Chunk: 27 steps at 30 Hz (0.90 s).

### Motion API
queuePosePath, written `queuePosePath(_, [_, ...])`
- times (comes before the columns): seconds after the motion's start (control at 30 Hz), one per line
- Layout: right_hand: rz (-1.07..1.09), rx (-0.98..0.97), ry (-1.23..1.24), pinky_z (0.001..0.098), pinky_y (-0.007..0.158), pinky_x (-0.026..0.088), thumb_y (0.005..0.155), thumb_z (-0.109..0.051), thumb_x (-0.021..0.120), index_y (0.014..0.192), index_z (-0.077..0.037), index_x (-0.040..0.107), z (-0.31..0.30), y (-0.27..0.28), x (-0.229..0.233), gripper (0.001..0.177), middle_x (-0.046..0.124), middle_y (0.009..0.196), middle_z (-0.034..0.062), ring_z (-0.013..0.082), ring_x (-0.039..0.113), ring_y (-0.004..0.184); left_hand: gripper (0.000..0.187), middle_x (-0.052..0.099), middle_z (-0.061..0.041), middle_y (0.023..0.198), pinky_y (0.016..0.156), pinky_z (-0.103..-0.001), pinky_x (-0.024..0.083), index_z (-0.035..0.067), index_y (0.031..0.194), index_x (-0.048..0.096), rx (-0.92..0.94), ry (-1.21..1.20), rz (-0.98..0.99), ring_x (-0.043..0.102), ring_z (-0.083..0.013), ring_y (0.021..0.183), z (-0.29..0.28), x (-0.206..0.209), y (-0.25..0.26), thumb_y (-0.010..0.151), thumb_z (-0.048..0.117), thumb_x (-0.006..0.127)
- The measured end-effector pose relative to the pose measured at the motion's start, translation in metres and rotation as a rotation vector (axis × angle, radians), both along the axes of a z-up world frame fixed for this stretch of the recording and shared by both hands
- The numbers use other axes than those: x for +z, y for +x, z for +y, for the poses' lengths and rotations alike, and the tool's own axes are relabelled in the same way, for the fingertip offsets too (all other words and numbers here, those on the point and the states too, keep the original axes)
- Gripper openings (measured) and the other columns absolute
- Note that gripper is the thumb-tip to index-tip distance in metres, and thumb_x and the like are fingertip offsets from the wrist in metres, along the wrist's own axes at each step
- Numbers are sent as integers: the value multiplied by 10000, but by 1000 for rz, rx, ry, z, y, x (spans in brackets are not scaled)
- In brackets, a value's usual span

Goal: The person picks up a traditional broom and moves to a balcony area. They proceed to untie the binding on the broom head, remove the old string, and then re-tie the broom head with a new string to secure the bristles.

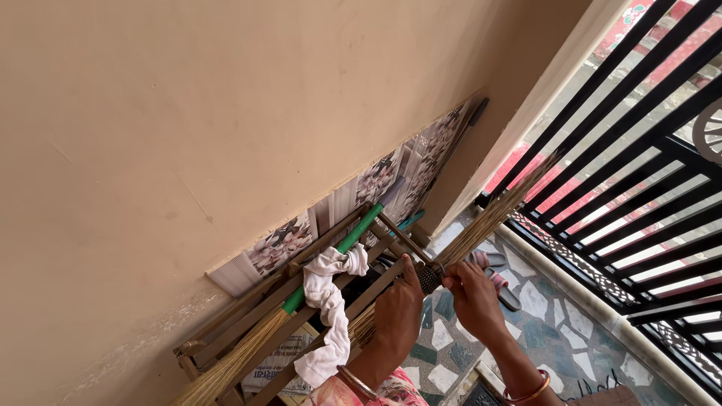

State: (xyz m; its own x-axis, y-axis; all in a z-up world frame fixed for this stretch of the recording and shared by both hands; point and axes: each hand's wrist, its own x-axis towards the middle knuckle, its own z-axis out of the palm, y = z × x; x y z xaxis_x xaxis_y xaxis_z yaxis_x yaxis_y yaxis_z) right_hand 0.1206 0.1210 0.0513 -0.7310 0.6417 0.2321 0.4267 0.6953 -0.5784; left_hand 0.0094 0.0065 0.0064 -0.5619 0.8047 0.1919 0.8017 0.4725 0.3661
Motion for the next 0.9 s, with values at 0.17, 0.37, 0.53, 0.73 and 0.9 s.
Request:
queuePosePath(0.17, [-69,72,-312,395,712,478,1069,-232,527,972,-1,687,10,-11,12,297,667,850,155,278,588,781,713,717,-143,805,553,-346,589,-94,1529,337,-58,19,202,732,-247,672,4,-25,6,935,57,703])
queuePosePath(0.37, [395,120,-723,297,750,555,1014,-212,498,1192,-55,679,26,1,43,299,740,1053,67,130,672,863,883,726,-214,883,636,-457,590,-95,1413,413,-190,195,-152,728,-350,764,-5,-33,-13,718,205,869])
queuePosePath(0.53, [610,-38,-720,325,741,557,1017,-62,564,1195,-7,631,38,34,-3,198,705,1069,132,176,657,881,694,717,-142,790,569,-328,583,-55,1405,478,-301,120,-1119,709,-206,603,-13,-27,-30,839,173,809])
queuePosePath(0.73, [589,-60,-831,367,834,544,940,-70,564,1172,-25,614,49,30,-64,242,699,1165,113,190,659,1041,429,569,21,711,517,-231,530,-6,1316,642,-592,307,-2241,593,-60,546,-23,-18,-30,918,116,750])
queuePosePath(0.9, [568,217,-1238,373,911,482,1009,-346,495,1272,-18,611,30,23,-73,437,734,1131,141,239,656,1054,213,566,13,715,521,-241,512,14,1107,624,-566,320,-2369,585,-66,558,-19,-19,-22,934,59,739])
